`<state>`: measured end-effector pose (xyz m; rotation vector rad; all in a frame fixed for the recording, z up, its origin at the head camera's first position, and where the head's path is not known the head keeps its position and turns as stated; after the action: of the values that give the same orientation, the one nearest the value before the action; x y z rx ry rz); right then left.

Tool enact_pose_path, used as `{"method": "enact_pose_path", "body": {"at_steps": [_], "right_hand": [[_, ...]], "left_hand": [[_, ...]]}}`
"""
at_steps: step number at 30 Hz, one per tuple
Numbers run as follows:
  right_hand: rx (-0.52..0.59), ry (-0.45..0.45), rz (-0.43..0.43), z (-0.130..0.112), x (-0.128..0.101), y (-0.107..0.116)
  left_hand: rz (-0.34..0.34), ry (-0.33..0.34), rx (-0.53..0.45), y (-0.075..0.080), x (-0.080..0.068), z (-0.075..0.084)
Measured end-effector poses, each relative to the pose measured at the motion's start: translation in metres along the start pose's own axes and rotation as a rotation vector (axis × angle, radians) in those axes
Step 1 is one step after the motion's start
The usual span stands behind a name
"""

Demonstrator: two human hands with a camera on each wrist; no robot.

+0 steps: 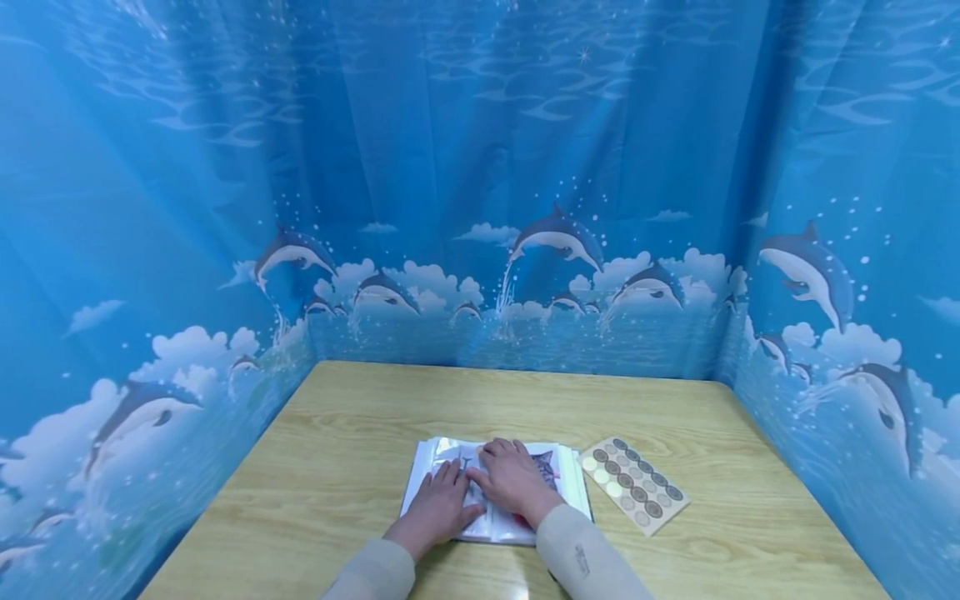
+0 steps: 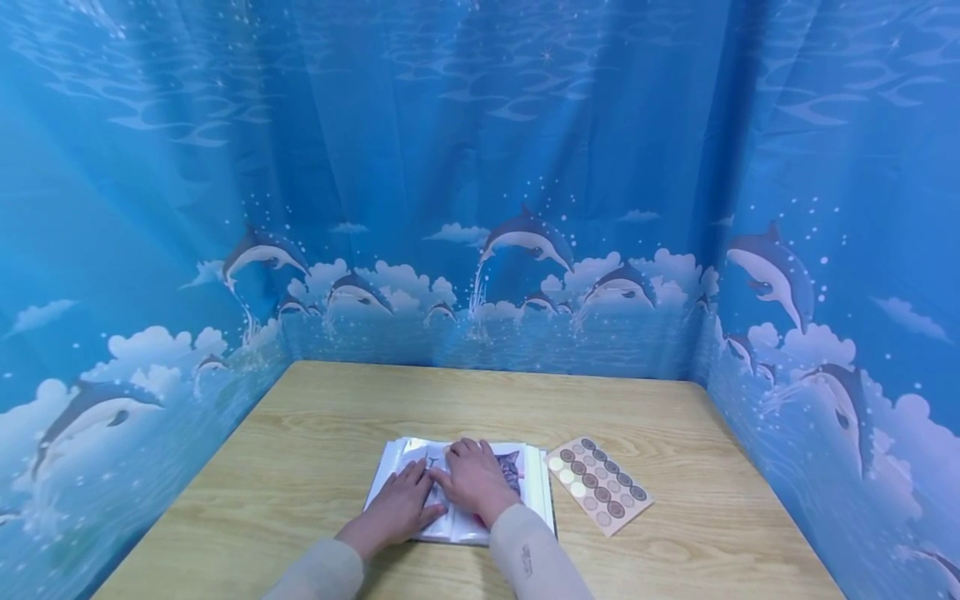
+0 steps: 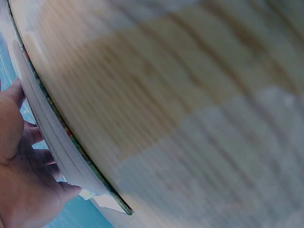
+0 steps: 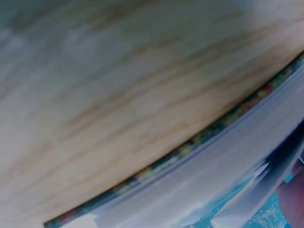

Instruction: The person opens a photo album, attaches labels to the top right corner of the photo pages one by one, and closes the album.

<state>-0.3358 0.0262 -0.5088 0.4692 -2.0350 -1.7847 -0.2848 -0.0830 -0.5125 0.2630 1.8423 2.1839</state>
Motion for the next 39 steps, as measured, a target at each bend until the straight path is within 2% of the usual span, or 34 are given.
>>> {"method": "enact_pose_path", "body": {"at_steps": [13, 29, 39], "right_hand": [[-0.038, 0.031, 0.026, -0.0003, -0.0013, 0.0003], [-0.060, 0.020, 0.029, 0.0011, -0.0031, 0.0039], [-0.070, 0.039, 0.052, 0.0016, -0.0049, 0.0049]], "left_hand": [[0.019, -0.009, -0.002, 0.0015, -0.0010, 0.0006], [0.015, 0.003, -0.017, -0.0011, 0.0010, -0.0020], [0.029, -0.018, -0.035, 0.0016, -0.0007, -0.0006]]}}
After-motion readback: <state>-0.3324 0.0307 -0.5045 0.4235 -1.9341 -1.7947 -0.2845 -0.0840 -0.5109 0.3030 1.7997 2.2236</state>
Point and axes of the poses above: each hand's wrist, its own x-axis towards the middle knuckle, its own y-axis out of the back of the hand, z = x × y, the point moved 6 cm from there along x, towards the middle knuckle
